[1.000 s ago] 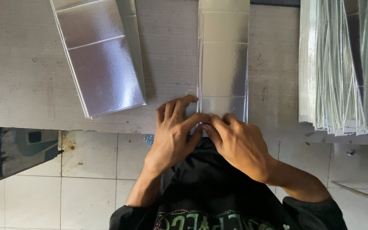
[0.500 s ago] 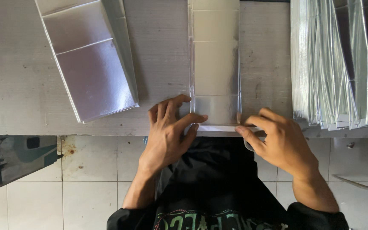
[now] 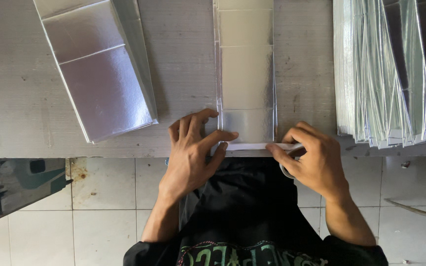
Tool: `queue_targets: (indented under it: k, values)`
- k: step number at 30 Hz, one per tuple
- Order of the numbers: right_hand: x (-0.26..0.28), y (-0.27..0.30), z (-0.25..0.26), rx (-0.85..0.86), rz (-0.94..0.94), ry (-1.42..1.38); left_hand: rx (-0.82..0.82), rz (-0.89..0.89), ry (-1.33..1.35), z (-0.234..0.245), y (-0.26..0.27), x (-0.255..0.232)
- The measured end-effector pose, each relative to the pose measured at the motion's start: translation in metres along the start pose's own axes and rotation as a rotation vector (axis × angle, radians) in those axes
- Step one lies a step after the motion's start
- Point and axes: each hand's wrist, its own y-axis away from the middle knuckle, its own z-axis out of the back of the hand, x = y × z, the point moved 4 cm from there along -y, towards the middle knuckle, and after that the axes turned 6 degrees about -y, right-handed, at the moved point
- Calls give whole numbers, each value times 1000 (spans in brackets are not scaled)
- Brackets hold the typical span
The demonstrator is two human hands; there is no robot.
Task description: The person applies white tape to the edges of rectangular plastic sheets on a table. They repeatedly pull tape from a roll, press it onto the sheet edges, and smooth it down with their fingers. The person handles the plastic sheets and the tape roll throughout the process.
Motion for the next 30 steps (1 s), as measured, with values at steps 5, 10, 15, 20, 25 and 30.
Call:
queue_targets:
  k: [5, 10, 15, 20, 25, 30]
  values:
    - [-1, 2, -2, -34, 5, 32, 0, 3, -2, -2, 1, 1]
    - [4, -2, 0, -29, 12, 33, 1, -4, 16, 0, -1, -1]
    - [1, 1, -2, -36, -8, 21, 6, 3, 5, -1, 1, 0]
    - [2, -1, -2, -31, -1, 11, 6, 3, 5, -2, 1, 1]
    - [2, -1, -1, -51, 8, 8, 8, 10, 15, -2, 1, 1]
    - [8, -2, -1, -53, 2, -3, 0, 22, -1, -4, 1, 0]
